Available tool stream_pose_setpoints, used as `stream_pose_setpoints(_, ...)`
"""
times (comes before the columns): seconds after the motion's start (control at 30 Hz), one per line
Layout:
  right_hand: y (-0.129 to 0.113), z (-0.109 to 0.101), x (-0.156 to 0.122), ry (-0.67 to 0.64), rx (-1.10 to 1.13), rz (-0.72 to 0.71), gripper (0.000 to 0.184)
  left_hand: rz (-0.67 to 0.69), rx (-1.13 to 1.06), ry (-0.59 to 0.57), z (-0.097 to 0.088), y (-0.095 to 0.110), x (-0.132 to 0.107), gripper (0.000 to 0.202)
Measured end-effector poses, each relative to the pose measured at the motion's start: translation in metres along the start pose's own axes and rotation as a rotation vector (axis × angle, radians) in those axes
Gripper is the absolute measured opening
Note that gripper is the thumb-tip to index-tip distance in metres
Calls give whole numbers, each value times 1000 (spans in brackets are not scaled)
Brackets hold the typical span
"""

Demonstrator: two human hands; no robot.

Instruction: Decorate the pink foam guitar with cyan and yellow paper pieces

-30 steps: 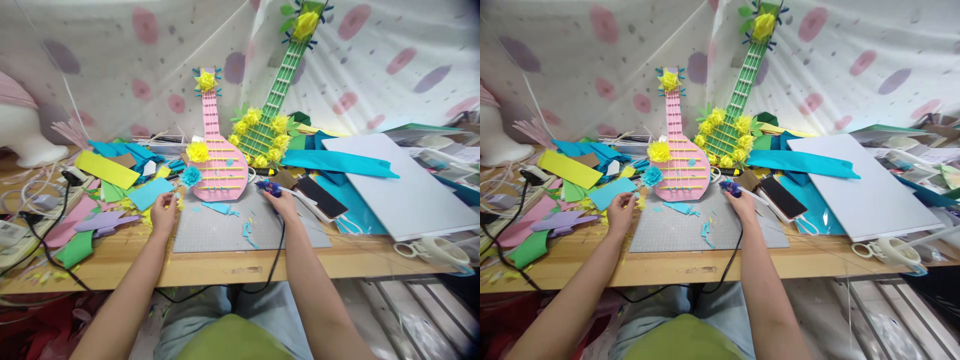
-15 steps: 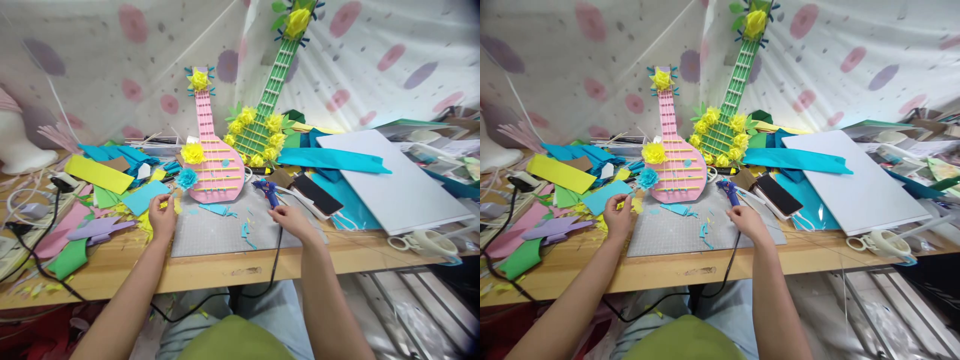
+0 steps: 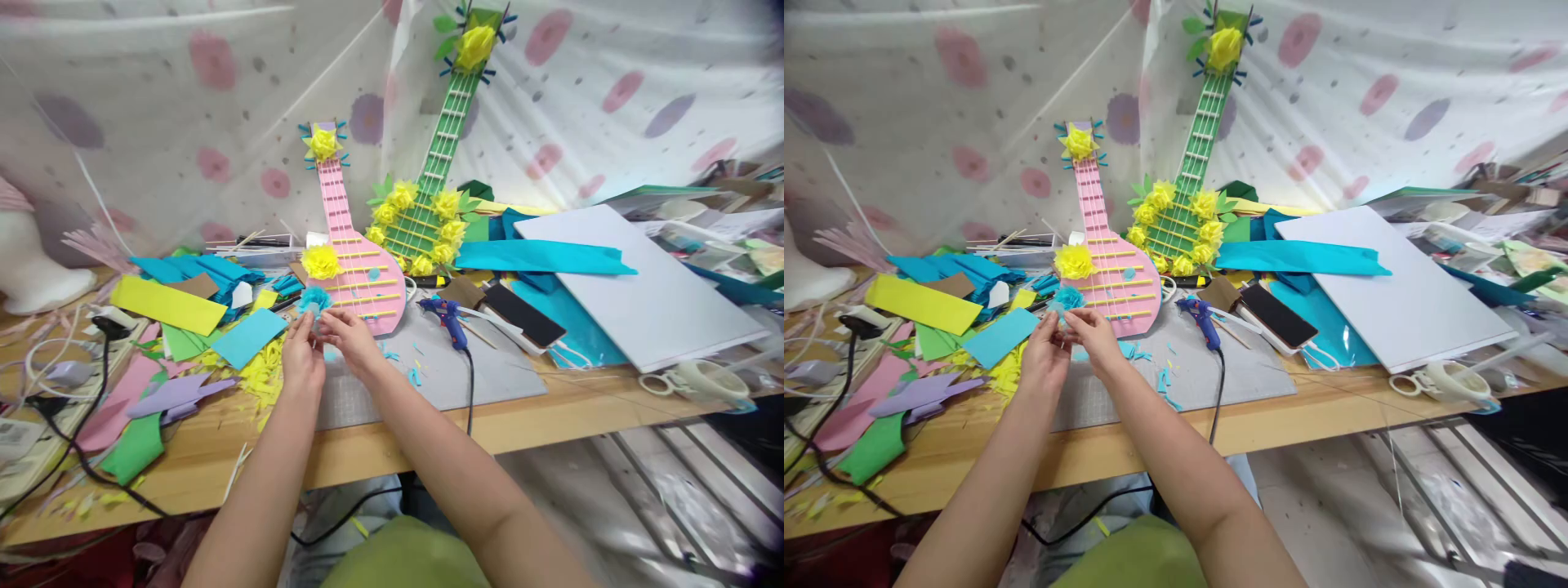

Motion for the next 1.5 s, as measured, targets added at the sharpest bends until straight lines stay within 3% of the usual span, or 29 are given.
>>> stream_pose_setpoints(0.17,11,22,2,106,86,81,20,-131,-229,5,7,-3,-4,12)
stream_pose_setpoints(0.4,19,28,1,246,139,0,17,-133,-232,10,7,-6,-6,14)
stream_pose_setpoints(0.7,2,-2,15,53,-151,-76,16,-27,79,-12,-1,3,-11,27)
stream_pose_setpoints(0.8,0,-5,16,17,-140,-57,18,-22,58,16,1,2,-13,23)
stream_pose_setpoints(0.97,12,-2,9,63,37,43,23,-80,-47,45,5,-6,-18,26)
stream_pose_setpoints(1.1,14,-2,9,143,89,-3,20,-40,-12,1,5,-12,-17,29)
stream_pose_setpoints(1.2,3,-9,15,186,25,-84,16,159,145,-15,1,-8,-8,28)
stream_pose_setpoints(1.33,-16,-25,30,226,-134,-205,9,804,617,-102,4,10,14,20)
stream_pose_setpoints(1.4,-22,-31,38,251,-196,-231,7,1122,905,-224,12,17,24,16)
stream_pose_setpoints(1.5,-27,-38,48,269,-279,-247,4,1420,1174,-474,28,23,37,20)
Point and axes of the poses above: each hand's wrist, its own x-axis towards the middle knuckle, its own z-axis out of the palm, y = z × x, the point moved 1 cm from there along x, towards the middle knuckle, and after that the axes turned 12 degrees about y, right-handed, at the moved point
